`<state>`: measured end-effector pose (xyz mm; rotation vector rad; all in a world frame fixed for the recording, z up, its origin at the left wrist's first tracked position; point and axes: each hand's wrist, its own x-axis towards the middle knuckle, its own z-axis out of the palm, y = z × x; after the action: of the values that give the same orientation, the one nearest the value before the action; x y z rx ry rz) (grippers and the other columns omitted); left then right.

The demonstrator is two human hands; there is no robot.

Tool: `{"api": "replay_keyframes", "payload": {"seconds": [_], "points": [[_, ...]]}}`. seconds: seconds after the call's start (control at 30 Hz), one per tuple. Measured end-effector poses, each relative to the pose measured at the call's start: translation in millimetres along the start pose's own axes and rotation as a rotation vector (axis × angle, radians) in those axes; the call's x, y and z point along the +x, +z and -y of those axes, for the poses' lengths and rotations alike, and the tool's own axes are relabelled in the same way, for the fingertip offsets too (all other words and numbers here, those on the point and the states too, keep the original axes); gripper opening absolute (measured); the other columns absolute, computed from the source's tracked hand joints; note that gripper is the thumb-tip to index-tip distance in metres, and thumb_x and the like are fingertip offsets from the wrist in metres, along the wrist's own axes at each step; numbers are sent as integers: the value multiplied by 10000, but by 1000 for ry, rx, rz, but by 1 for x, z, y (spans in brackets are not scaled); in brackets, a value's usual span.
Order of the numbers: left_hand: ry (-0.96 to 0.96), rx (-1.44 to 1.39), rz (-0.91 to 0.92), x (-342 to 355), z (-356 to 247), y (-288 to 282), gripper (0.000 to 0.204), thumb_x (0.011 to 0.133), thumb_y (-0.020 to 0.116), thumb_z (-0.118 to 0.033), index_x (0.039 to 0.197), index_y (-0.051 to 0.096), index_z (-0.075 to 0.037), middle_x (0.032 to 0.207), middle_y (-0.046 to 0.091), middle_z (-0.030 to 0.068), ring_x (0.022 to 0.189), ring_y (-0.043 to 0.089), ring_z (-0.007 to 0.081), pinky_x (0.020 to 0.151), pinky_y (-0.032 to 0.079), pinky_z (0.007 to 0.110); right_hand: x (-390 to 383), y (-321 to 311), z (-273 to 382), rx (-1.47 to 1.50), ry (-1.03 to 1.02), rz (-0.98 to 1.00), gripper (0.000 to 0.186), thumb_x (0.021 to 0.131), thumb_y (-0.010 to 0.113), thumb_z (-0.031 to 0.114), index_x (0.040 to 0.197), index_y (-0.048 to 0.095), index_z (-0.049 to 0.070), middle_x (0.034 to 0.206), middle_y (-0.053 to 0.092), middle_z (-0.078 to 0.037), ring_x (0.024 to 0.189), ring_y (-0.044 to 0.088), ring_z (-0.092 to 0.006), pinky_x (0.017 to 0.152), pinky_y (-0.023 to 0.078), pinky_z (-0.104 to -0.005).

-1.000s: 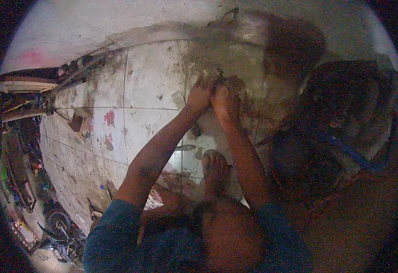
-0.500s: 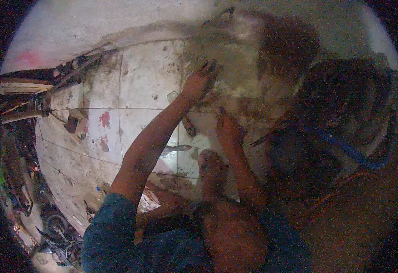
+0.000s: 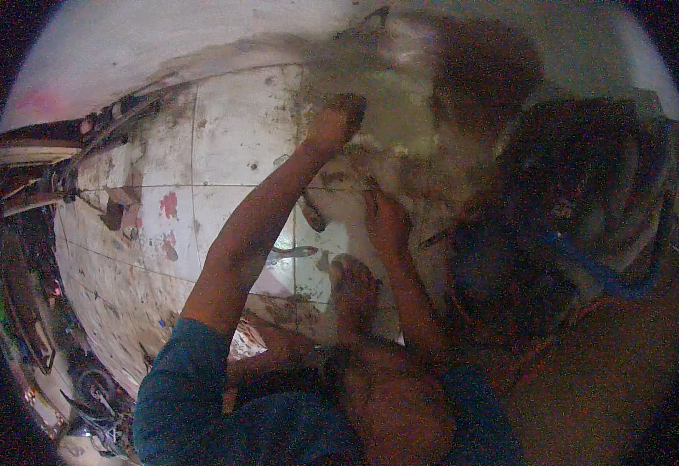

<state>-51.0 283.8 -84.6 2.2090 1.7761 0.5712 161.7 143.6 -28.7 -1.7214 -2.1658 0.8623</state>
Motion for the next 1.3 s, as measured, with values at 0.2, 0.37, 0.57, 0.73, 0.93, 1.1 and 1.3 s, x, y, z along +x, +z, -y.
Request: {"api": "replay_keyframes", "payload": {"seconds": [0.2,0.37,0.57,0.73,0.93,1.1,1.3], "points": [[-415,-25,-165,3,19,-12,229,853,687,-207,1004,658,-37,1010,679,207,975,658,399,825,551,474,1,-16,-1,93,64,6,397,1000,592,247,1382,626,145,976,702,-228,837,691,-412,742,545,-480],[-451,-19,-312,-1,57,-88,293,792,717,-86,1076,688,-24,1038,686,235,1010,650,437,859,540,501,-2,-21,-10,-11,167,0,386,998,595,228,1371,631,138,1044,708,-230,895,698,-419,774,547,-494],[-700,117,-113,-80,89,-97,359,786,653,30,1121,717,-84,1107,692,177,1057,665,396,887,553,474,7,-7,0,9,148,-42,387,991,600,204,1357,628,83,1272,654,-218,1102,656,-410,918,534,-477],[-657,-87,-377,-138,103,-89,301,804,628,33,1059,725,-93,1099,693,166,1016,674,367,859,557,456,4,-7,6,-150,50,-102,418,981,603,224,1379,616,94,1296,646,-223,1116,654,-411,925,535,-475],[-685,-50,-396,-152,82,-92,143,855,618,-23,946,713,-79,981,714,165,895,694,371,803,564,461,6,-31,11,-85,309,88,426,981,595,231,1388,615,107,1284,650,-233,1182,628,-414,988,513,-469],[-563,-88,-401,-144,66,-95,288,833,567,24,1040,741,-74,1040,726,189,951,708,379,847,572,433,4,-6,-15,-89,-208,-329,421,981,606,241,1386,621,128,1201,692,-221,1062,677,-410,904,545,-466],[-637,-186,-414,-148,31,-101,298,844,563,10,1094,712,-55,1046,736,197,946,713,390,843,571,438,-6,-8,-1,-60,22,-152,397,969,622,255,1333,649,98,1223,687,-208,1091,663,-411,918,533,-470]]}}
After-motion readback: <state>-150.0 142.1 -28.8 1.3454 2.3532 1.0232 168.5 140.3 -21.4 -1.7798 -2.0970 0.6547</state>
